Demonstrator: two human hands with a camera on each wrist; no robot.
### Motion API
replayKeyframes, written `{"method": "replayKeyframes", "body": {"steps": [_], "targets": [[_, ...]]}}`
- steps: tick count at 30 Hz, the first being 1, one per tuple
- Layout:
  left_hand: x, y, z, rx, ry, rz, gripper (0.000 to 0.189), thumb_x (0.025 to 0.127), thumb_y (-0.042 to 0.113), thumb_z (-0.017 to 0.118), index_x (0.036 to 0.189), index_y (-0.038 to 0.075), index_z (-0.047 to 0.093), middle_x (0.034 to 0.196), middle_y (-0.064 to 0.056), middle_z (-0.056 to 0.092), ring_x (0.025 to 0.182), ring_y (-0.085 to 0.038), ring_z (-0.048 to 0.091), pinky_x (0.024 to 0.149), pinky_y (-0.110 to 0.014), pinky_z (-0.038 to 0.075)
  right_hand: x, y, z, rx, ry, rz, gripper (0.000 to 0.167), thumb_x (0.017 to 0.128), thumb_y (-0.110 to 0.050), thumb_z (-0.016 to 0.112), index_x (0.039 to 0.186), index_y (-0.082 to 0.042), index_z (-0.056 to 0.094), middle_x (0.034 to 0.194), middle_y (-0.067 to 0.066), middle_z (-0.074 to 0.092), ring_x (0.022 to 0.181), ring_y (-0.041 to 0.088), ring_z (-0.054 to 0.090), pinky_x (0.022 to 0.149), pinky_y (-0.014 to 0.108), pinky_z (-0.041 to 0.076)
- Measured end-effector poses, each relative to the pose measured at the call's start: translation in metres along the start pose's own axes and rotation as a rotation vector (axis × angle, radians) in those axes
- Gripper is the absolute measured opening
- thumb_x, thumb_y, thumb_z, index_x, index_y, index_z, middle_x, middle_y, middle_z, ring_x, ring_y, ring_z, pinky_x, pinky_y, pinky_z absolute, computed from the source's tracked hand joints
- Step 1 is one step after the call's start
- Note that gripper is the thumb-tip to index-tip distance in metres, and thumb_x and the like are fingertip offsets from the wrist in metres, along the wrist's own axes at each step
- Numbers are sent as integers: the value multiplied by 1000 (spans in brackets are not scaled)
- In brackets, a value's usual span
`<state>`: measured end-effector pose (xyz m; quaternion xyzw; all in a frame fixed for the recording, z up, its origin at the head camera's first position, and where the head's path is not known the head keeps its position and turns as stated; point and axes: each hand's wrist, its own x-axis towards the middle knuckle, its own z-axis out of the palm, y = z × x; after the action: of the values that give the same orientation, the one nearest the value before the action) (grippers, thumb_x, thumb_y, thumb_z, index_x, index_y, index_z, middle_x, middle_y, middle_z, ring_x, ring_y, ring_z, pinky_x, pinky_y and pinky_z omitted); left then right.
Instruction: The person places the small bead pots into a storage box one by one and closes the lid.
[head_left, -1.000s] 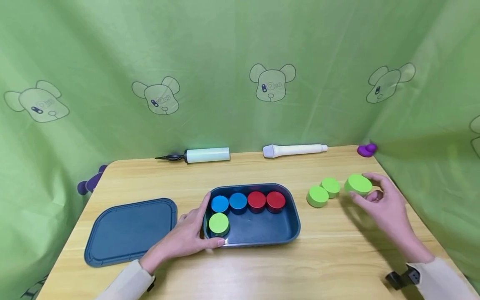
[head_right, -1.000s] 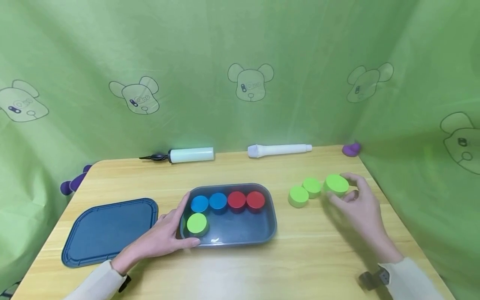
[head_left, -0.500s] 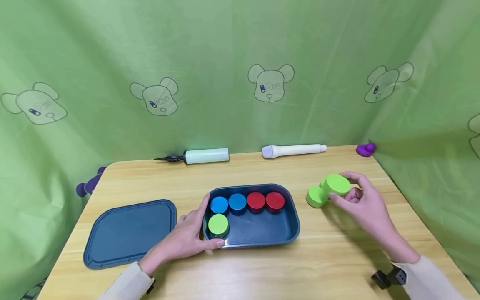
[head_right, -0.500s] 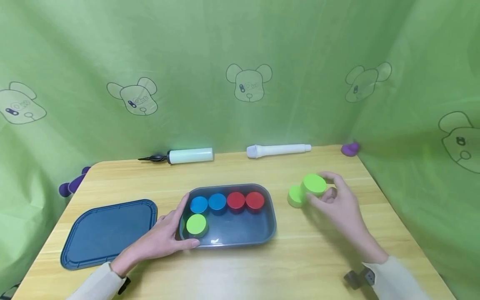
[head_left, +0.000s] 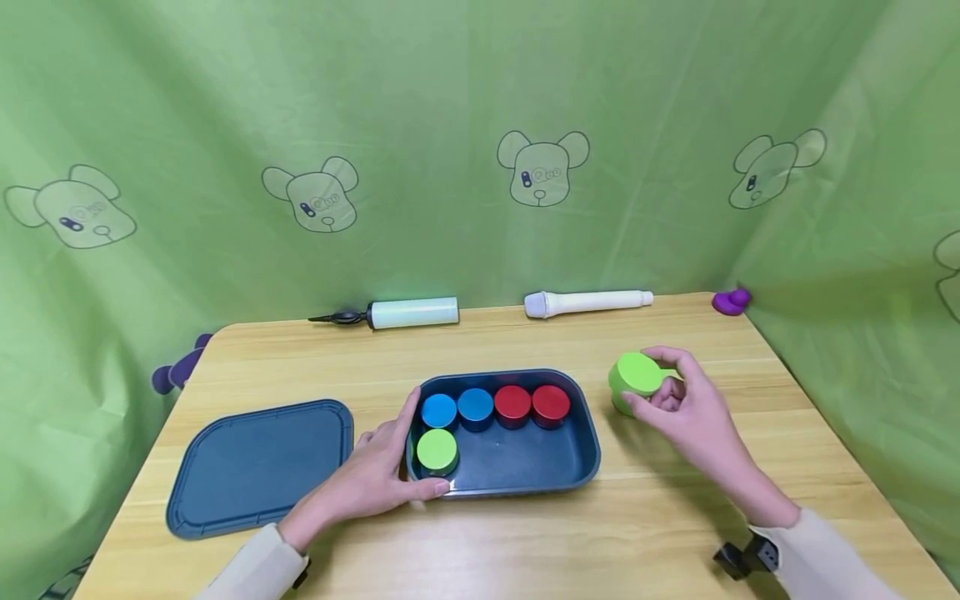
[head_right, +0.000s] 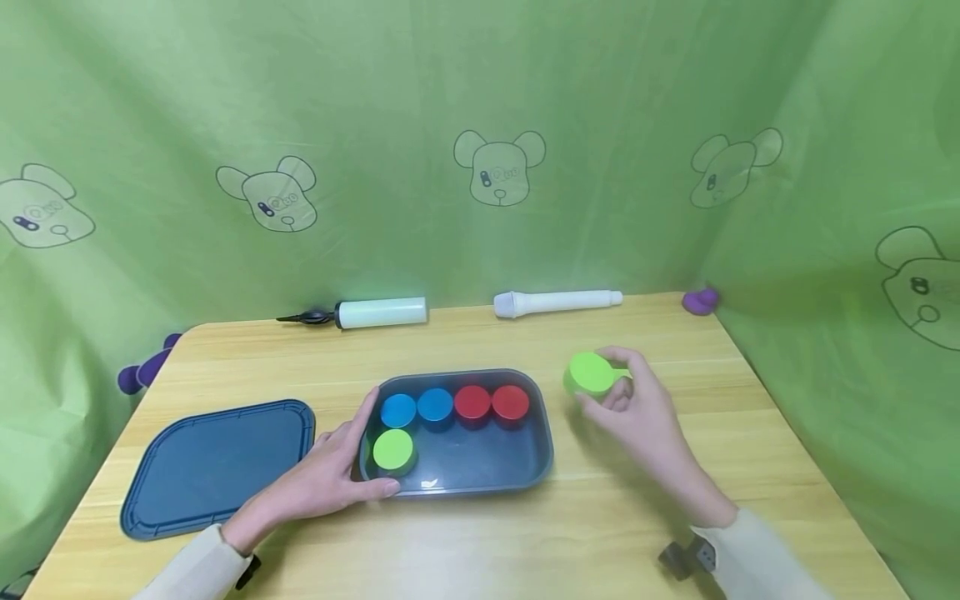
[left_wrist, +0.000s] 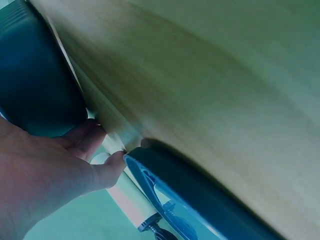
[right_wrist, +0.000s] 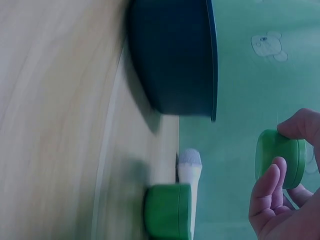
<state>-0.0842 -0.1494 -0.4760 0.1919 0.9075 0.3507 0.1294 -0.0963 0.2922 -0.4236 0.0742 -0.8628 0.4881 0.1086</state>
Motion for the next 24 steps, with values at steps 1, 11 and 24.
{"method": "replayKeyframes", "body": {"steps": [1,11,24], "targets": [[0,0,0,-1,1,0,128,90,71,80,178,26,-1,173,-11,37,154,-37,39,121,-67,27,0,-2,3,11,-6,-2,66,92,-2,88,148,-2,53,83,9,60,72,12,56,61,19,49],[0,0,0,4,15,4,128,90,66,83,178,25,-1,173,-12,38,154,-36,39,121,-67,26,-2,-16,28,-41,-99,-50,64,89,-8,92,141,-5,57,81,7,61,71,17,58,60,23,49],[0,-1,2,11,19,10,131,89,68,83,178,25,-3,173,-10,37,155,-35,39,122,-66,25,-3,-29,57,56,-233,-42,63,87,-11,95,139,-6,61,85,5,63,73,18,61,63,25,52]]}}
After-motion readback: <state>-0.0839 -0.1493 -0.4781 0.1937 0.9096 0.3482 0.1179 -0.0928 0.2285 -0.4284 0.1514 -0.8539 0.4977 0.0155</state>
